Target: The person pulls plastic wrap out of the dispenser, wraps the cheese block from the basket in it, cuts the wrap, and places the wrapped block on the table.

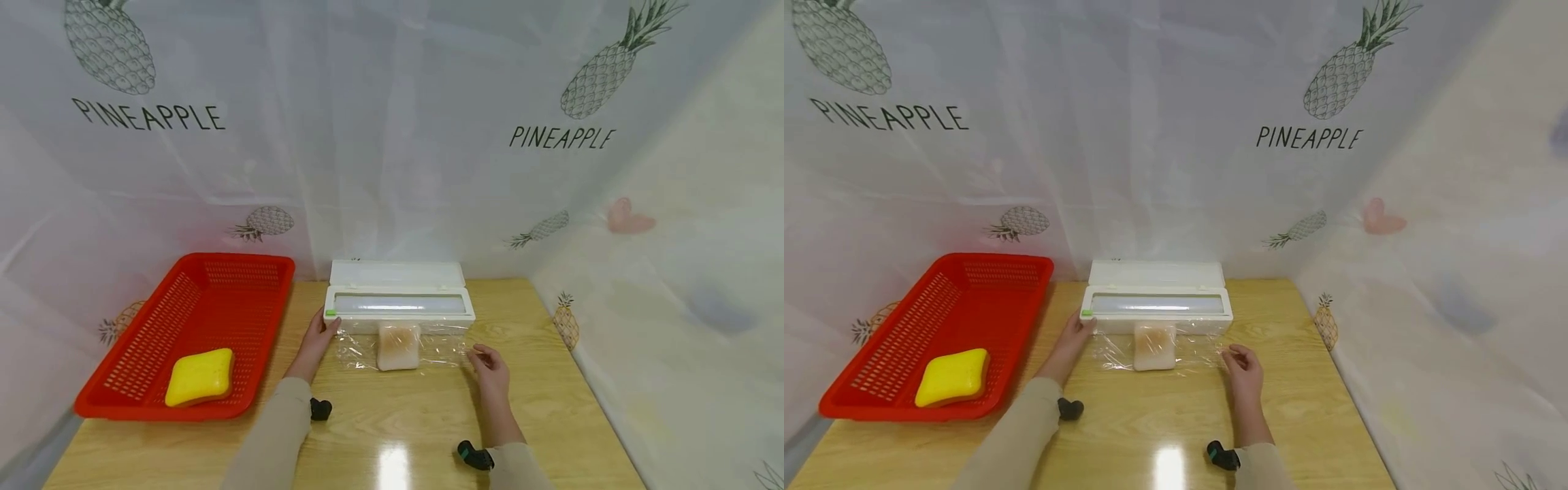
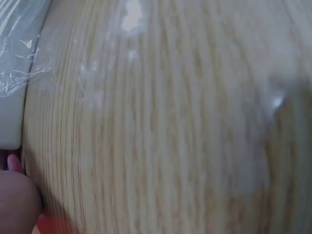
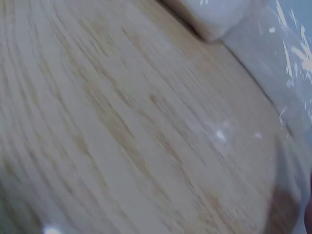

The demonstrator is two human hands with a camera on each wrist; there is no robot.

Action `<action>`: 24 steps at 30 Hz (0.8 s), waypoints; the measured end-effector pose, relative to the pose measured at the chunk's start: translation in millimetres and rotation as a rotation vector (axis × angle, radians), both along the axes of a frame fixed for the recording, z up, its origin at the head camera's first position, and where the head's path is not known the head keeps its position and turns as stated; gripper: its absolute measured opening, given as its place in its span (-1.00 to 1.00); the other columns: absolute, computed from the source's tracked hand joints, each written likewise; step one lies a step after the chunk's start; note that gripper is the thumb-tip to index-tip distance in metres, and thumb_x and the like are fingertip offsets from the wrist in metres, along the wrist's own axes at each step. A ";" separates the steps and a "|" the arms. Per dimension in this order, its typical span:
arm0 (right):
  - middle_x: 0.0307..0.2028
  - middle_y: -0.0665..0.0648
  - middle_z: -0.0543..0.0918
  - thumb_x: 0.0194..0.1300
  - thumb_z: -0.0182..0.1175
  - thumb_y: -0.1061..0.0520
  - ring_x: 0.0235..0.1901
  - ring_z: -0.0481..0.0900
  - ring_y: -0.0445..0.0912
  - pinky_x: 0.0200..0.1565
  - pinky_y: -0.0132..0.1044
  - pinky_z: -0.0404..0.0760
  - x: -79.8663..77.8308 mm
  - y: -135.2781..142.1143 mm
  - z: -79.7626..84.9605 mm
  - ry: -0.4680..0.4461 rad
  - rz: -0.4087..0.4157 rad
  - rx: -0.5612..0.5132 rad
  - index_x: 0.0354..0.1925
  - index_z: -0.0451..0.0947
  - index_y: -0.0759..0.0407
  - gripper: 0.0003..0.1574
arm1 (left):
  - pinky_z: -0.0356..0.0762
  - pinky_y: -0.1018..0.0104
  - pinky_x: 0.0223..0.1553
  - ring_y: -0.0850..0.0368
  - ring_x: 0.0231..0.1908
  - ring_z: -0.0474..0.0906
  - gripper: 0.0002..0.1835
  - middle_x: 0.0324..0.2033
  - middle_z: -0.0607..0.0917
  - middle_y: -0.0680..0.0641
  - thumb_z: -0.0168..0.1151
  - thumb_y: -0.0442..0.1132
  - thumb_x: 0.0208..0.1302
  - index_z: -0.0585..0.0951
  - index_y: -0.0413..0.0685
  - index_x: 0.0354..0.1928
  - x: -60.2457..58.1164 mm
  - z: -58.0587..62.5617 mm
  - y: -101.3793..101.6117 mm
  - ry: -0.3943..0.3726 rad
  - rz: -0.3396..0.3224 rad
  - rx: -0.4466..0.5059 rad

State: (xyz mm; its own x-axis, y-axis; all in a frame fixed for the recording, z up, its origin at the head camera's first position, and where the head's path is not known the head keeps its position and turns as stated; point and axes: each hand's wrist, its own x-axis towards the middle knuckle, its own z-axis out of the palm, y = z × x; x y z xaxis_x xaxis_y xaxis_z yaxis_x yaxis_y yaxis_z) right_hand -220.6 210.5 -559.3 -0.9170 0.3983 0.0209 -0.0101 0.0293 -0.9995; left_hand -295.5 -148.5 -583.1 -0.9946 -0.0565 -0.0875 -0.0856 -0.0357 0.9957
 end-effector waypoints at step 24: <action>-0.09 0.02 0.68 0.25 0.35 0.19 -0.04 0.51 -0.01 0.02 -0.06 0.45 -99.7 -133.7 65.9 0.142 0.793 0.602 0.01 0.63 0.18 -0.66 | 0.00 0.00 0.39 -0.08 0.45 -0.05 -0.18 0.49 0.07 -0.13 0.23 -0.10 0.37 0.04 -0.01 0.53 4.3 -5.2 -7.3 0.021 -0.042 0.060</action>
